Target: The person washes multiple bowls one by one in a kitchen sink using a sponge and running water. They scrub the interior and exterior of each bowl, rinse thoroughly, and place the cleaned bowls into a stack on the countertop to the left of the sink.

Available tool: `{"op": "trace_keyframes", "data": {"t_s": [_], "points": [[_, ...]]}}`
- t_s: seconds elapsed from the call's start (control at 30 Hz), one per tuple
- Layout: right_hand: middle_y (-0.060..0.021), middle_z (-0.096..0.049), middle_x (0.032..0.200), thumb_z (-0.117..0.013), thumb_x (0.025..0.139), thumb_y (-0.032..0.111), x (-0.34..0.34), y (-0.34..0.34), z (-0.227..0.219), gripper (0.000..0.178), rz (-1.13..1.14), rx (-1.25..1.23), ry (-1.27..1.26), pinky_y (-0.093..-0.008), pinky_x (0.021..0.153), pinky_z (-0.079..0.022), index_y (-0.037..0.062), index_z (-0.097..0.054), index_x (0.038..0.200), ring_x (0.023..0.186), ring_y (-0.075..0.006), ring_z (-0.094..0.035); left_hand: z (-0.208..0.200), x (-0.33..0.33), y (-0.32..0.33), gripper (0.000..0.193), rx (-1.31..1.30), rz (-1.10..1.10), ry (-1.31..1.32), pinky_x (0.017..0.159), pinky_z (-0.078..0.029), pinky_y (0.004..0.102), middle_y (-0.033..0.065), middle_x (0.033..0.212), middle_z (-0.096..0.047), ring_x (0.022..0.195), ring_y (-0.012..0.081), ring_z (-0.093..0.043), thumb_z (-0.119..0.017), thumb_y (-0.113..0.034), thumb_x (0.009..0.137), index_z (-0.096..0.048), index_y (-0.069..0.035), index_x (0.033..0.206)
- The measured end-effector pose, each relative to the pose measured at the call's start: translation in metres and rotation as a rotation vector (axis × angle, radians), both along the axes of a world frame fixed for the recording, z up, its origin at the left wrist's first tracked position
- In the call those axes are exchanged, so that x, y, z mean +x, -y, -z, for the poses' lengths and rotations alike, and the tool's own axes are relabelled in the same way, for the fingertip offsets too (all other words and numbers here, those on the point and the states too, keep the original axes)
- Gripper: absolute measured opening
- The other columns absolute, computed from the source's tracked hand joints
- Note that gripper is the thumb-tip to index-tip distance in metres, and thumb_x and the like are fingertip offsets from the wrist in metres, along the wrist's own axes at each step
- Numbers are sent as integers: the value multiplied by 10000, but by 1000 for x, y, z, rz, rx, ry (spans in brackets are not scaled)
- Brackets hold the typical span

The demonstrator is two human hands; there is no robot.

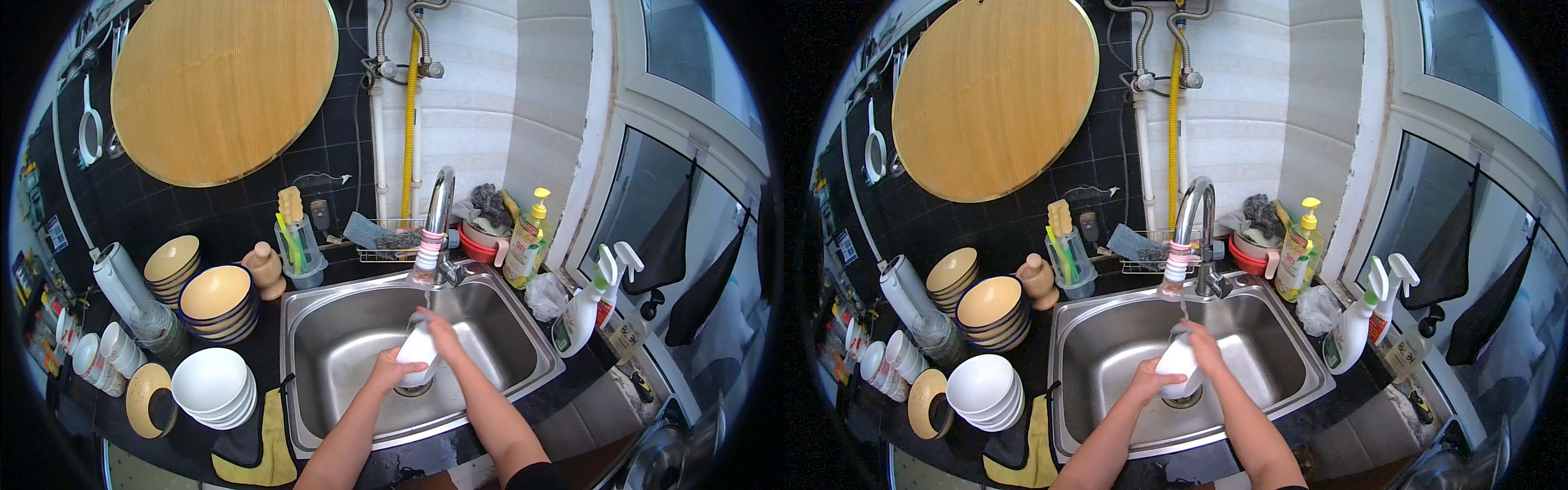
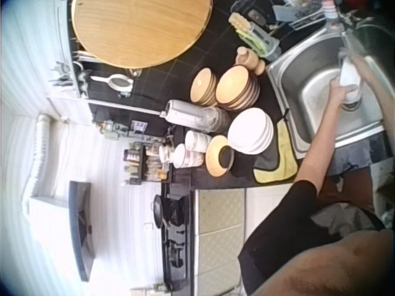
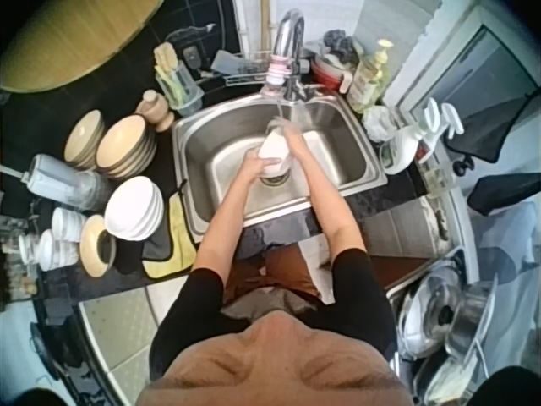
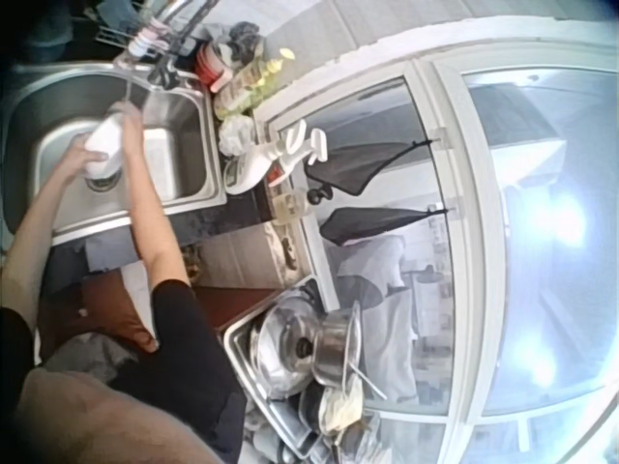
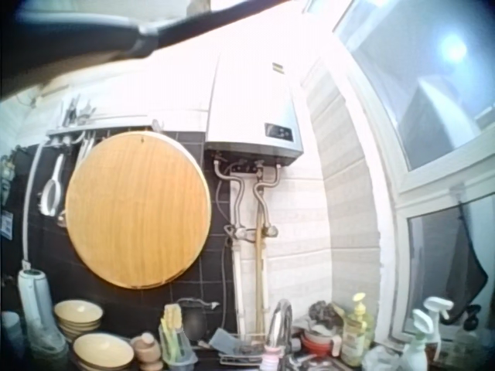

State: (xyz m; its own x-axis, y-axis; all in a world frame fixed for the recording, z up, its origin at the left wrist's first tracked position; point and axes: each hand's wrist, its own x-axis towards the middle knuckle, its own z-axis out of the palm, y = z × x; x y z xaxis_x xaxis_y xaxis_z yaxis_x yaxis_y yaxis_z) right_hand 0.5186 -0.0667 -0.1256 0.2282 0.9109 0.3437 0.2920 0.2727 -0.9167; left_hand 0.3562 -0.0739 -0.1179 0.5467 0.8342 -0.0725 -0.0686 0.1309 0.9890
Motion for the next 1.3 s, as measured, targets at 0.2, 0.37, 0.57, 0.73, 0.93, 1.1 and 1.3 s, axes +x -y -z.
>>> {"op": "trace_keyframes", "data": {"t_s": [0.2, 0.37, 0.57, 0.73, 0.93, 1.1, 1.3], "points": [[-123, -520, 1105, -276, 857, 350, 9, 9, -1, 465, 24, -410, -1099, -379, 850, -428, 7, -473, 1101, 992, -262, -519, -16, 0, -4, 490, -308, -93, 649, 842, -429, 401, 107, 1052, -546, 968, 244, -532, -656, -30, 680, -455, -12, 1126], [-117, -511, 1125, -234, 887, 368, -7, 5, -1, 471, 94, -221, -1158, -388, 840, -437, 22, -472, 1101, 1016, -263, -506, -14, -4, -7, 490, -359, -19, 720, 872, -404, 410, 107, 1095, -520, 1011, 247, -508, -638, -65, 719, -425, -26, 1158], [-89, -583, 801, -436, 825, 238, 33, 5, 10, 272, 165, -205, -898, -309, 671, -459, 5, -563, 886, 692, -190, -567, -16, -10, -13, 443, -507, -1, 595, 860, -411, 391, 118, 1072, -533, 993, 231, -519, -632, -142, 748, -448, -4, 1126], [-35, -555, 713, -506, 764, 162, 27, 12, -3, 173, 125, -164, -576, -247, 572, -394, 12, -591, 776, 629, -109, -504, -15, -20, -12, 482, -346, 89, 338, 874, -396, 383, 114, 1090, -525, 1005, 232, -510, -652, -118, 710, -450, -6, 1133], [-94, -549, 1013, -454, 704, 121, 8, 11, -16, 349, 20, 123, -193, -295, 811, -388, 31, -569, 1021, 930, -198, -511, -21, -3, 2, 401, -106, -40, 169, 713, -458, 277, 67, 889, -608, 799, 152, -578, -727, -99, 625, -567, -3, 980], [-121, -511, 1104, -452, 633, 95, -29, 33, -49, 465, -2, 254, 580, -336, 920, -334, 120, -556, 1086, 1061, -294, -448, 6, 7, 0, 315, 112, -46, 83, 666, -456, 238, 37, 809, -618, 728, 97, -572, -745, -91, 605, -617, -20, 885], [-68, -532, 1078, -413, 839, 223, 11, -3, 4, 334, 14, -172, -465, -292, 847, -378, 130, -500, 1147, 1015, -179, -474, -5, 4, -2, 384, -198, -168, 313, 741, -456, 319, 99, 928, -596, 828, 196, -579, -701, -107, 665, -545, 12, 995]]}}
